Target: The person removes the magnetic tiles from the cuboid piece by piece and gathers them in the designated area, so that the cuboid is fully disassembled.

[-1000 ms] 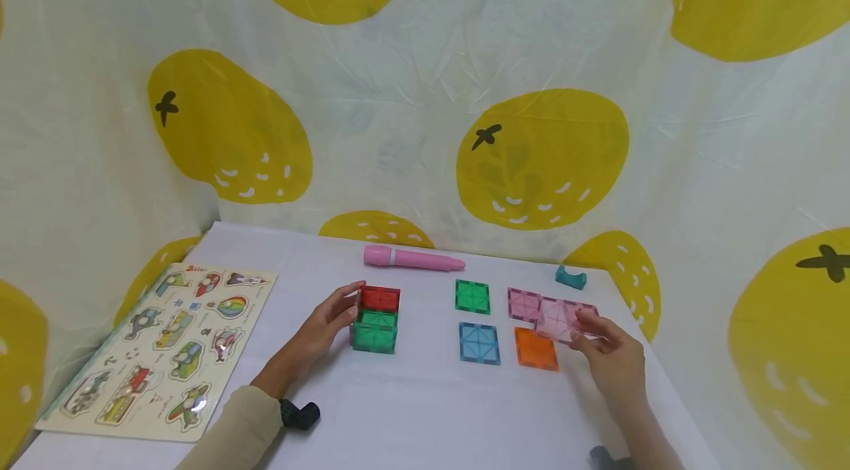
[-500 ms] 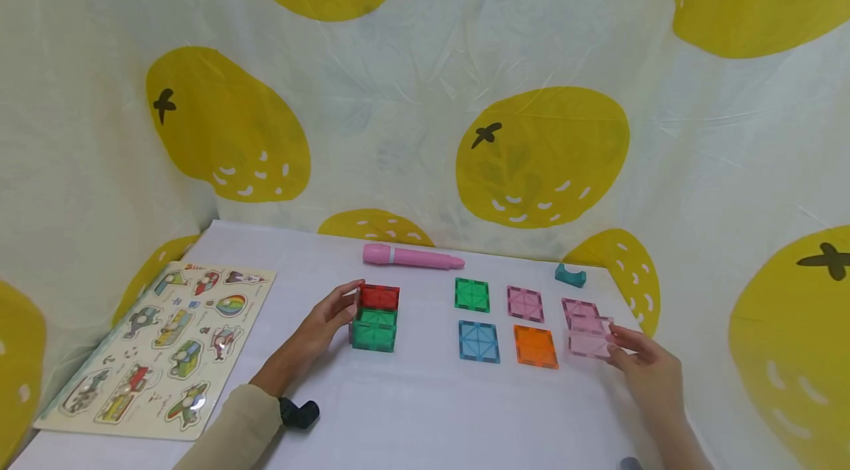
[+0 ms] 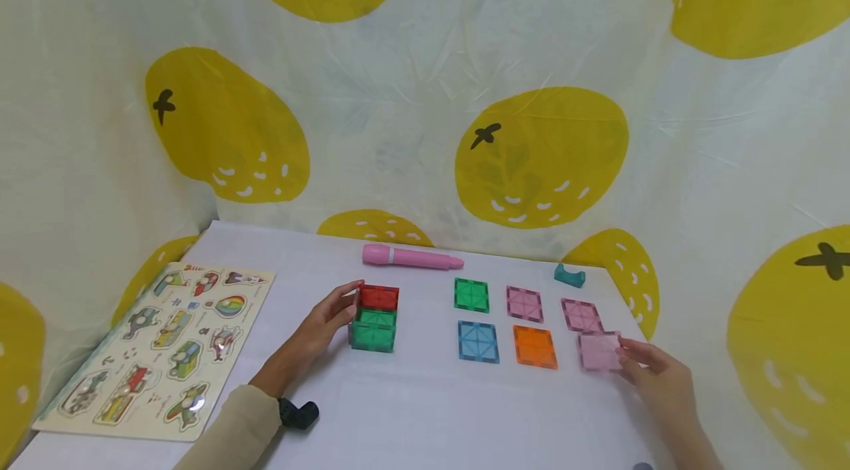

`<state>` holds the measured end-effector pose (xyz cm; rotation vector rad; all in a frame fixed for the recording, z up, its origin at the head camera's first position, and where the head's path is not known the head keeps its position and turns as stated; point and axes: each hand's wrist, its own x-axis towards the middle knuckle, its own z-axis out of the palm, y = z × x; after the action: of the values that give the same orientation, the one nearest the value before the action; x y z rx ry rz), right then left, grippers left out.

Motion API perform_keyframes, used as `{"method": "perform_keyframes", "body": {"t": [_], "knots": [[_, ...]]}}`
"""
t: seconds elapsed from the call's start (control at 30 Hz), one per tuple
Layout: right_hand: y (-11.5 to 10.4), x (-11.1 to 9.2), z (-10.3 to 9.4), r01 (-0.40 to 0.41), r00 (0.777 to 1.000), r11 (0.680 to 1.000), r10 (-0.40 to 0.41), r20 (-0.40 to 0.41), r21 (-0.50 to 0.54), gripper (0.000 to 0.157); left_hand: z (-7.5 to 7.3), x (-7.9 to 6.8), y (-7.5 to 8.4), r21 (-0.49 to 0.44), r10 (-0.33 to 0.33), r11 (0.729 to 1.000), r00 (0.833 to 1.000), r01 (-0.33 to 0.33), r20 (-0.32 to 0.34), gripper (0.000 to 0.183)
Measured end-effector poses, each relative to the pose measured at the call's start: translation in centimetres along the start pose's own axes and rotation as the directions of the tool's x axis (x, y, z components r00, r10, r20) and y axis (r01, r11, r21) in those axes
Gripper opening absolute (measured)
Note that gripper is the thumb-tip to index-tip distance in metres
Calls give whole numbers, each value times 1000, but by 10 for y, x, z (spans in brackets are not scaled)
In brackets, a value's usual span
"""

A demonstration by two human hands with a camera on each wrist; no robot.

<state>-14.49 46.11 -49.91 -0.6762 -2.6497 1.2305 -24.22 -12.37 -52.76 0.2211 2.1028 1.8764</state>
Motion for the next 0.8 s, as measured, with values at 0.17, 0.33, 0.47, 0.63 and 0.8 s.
{"method": "perform_keyframes", "body": {"t": [0.17,0.33,0.47,0.63,0.8], "knots": [[1,7,-2,-43,995,991,53,85,-123,44,0,1,-1,10,-2,1000,1000,2,-4,52],[4,12,-4,-44,984,984,73,160,-175,48,0,1,-1,13,-2,1000,1000,2,-6,53],[3,13,-7,-47,975,979,88,202,-200,54,0,1,-1,12,-6,1000,1000,6,-9,52],[0,14,-9,-83,963,972,135,234,-218,58,0,2,-1,9,-12,1000,1000,12,-12,53],[-4,10,-10,-108,961,962,165,221,-252,59,-1,3,-2,6,-15,1000,1000,15,-11,54]]}}
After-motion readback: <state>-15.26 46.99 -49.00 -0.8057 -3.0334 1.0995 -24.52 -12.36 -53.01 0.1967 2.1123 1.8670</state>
